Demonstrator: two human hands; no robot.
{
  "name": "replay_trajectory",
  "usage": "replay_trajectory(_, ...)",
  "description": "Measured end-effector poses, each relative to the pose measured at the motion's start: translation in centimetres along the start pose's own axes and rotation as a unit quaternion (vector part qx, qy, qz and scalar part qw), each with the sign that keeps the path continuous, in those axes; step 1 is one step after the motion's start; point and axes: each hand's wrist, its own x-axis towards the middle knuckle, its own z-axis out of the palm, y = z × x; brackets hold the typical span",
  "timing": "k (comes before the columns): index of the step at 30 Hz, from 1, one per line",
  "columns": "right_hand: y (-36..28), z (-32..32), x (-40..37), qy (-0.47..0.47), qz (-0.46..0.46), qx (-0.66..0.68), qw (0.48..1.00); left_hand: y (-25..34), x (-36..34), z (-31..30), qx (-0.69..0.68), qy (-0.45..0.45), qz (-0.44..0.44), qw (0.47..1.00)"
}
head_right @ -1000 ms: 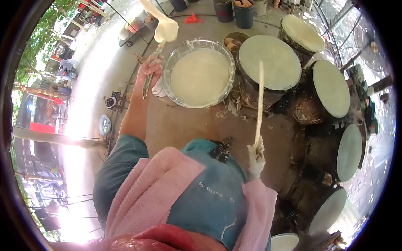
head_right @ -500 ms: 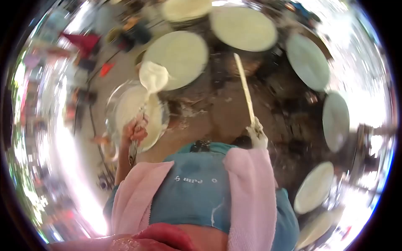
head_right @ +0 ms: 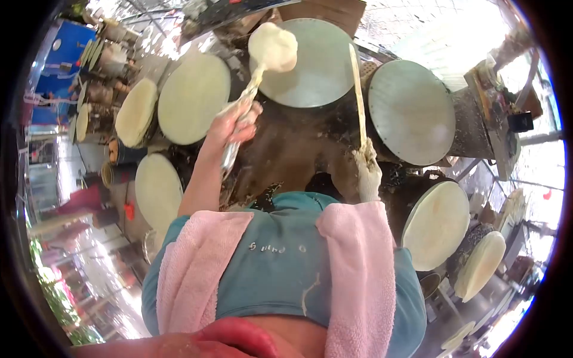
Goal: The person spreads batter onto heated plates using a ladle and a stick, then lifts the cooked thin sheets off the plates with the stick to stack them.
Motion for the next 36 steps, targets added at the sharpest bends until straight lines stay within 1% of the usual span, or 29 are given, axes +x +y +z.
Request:
replay_trajectory(4, -2.5, 2.4, 7.1, 0.017, -0.056, -0.050, 0.997, 0.2, 12.3, 3.4, 0.100, 0.038, 0.035, 0.994)
replay_trajectory(6, -2.8, 4.7, 9.9, 0.046, -0.137, -0.097, 0.985, -1.8, 18.0, 3.4, 0.088, 0.038, 0.036, 0.995)
replay_trajectory(7, -2.6, 5.5, 11.1, 0.040, -0.081, -0.081, 0.993, -3.1, 20.6, 2.9, 0.074, 0.044, 0.043, 0.995)
replay_trajectory(8, -0.3, 5.6, 12.7, 0.042, -0.088, -0.142, 0.985, -5.0, 23.4, 2.1, 0.077, 0.038, 0.037, 0.996)
replay_trajectory(9, -0.9, 6.4, 13.6, 0.047, -0.024, -0.331, 0.942, -7.1, 26.1, 1.0, 0.111, 0.068, 0.026, 0.991)
replay_trajectory(10, -1.5, 7.4, 13.9, 0.048, 0.045, -0.505, 0.861, -7.4, 27.0, 1.0, 0.146, 0.097, 0.016, 0.984)
replay_trajectory(11, 0.0, 7.6, 14.3, 0.065, 0.043, -0.524, 0.848, -7.7, 27.3, 0.7, 0.180, 0.139, 0.031, 0.973)
replay_trajectory(12, 0.5, 7.6, 14.6, 0.077, 0.047, -0.522, 0.848, -7.9, 27.7, 0.1, 0.183, 0.127, 0.028, 0.974)
replay_trajectory(13, 0.7, 7.7, 14.7, 0.077, 0.057, -0.507, 0.856, -8.3, 28.3, -1.2, 0.284, 0.161, 0.084, 0.942)
replay_trajectory(14, 1.0, 7.9, 14.6, 0.077, 0.067, -0.492, 0.865, -7.7, 28.2, -2.1, 0.379, 0.192, 0.142, 0.894)
replay_trajectory(15, 1.8, 8.1, 14.6, 0.103, -0.001, -0.443, 0.891, -7.3, 27.5, -3.2, 0.498, 0.210, 0.263, 0.799)
replay_trajectory(16, 3.4, 9.1, 15.1, 0.113, 0.000, -0.444, 0.889, -6.3, 26.8, -4.4, 0.496, 0.201, 0.265, 0.802)
replay_trajectory(17, 4.7, 10.6, 15.7, 0.111, 0.003, -0.225, 0.968, -5.3, 26.1, -5.7, 0.497, 0.194, 0.247, 0.809)
replay_trajectory(18, 6.1, 11.8, 15.9, 0.103, 0.005, 0.004, 0.995, -4.5, 25.3, -7.0, 0.496, 0.188, 0.226, 0.817)
replay_trajectory(19, 2.8, 13.9, 15.6, 0.074, 0.135, 0.017, 0.988, -3.3, 24.6, -7.8, 0.493, 0.183, 0.224, 0.820)
replay_trajectory(20, 1.7, 14.4, 15.7, 0.035, 0.222, 0.007, 0.974, -1.8, 23.8, -8.3, 0.466, 0.188, 0.283, 0.817)
replay_trajectory(21, 1.6, 14.8, 16.0, 0.045, 0.136, 0.011, 0.990, -0.2, 23.4, -9.0, 0.440, 0.193, 0.340, 0.809)
replay_trajectory(22, 1.5, 15.2, 16.0, 0.054, 0.050, 0.016, 0.997, 1.4, 23.1, -10.0, 0.439, 0.191, 0.337, 0.810)
replay_trajectory(23, -0.2, 15.2, 15.6, 0.087, -0.003, -0.036, 0.996, 2.9, 22.9, -11.1, 0.476, 0.202, 0.443, 0.732)
replay_trajectory(24, -1.4, 14.5, 15.1, 0.115, 0.000, -0.147, 0.982, 4.1, 23.0, -12.2, 0.503, 0.211, 0.542, 0.639)
replay_trajectory(26, 1.1, 14.7, 16.2, 0.149, 0.021, 0.065, 0.987, 4.2, 22.5, -15.2, 0.418, 0.158, 0.427, 0.786)
replay_trajectory(28, -0.2, 16.0, 15.8, 0.042, 0.186, -0.012, 0.982, 4.1, 21.6, -15.7, 0.386, 0.130, 0.421, 0.811)
replay_trajectory(29, -1.0, 18.5, 15.7, 0.047, 0.111, 0.006, 0.993, 4.0, 20.8, -15.5, 0.356, 0.121, 0.354, 0.856)
replay_trajectory(30, -1.1, 18.3, 16.0, 0.004, 0.168, 0.003, 0.986, 3.7, 19.8, -15.5, 0.324, 0.113, 0.284, 0.895)
replay_trajectory(31, -0.3, 17.9, 16.5, 0.017, 0.128, -0.016, 0.992, 3.6, 19.4, -16.2, 0.540, 0.117, 0.421, 0.720)
replay_trajectory(32, -0.5, 17.7, 16.6, 0.028, 0.087, -0.034, 0.995, 3.3, 18.8, -17.3, 0.540, 0.119, 0.420, 0.720)
replay_trajectory(34, -3.4, 15.0, 16.0, 0.057, 0.031, -0.190, 0.980, 2.4, 17.0, -19.2, 0.666, 0.065, 0.424, 0.611)
replay_trajectory(35, -2.3, 12.6, 17.0, 0.045, 0.072, -0.239, 0.967, 2.3, 15.9, -18.5, 0.667, 0.073, 0.422, 0.610)
replay_trajectory(36, -0.3, 11.8, 17.7, 0.065, 0.049, -0.059, 0.995, 2.1, 14.5, -17.3, 0.556, 0.129, 0.336, 0.749)
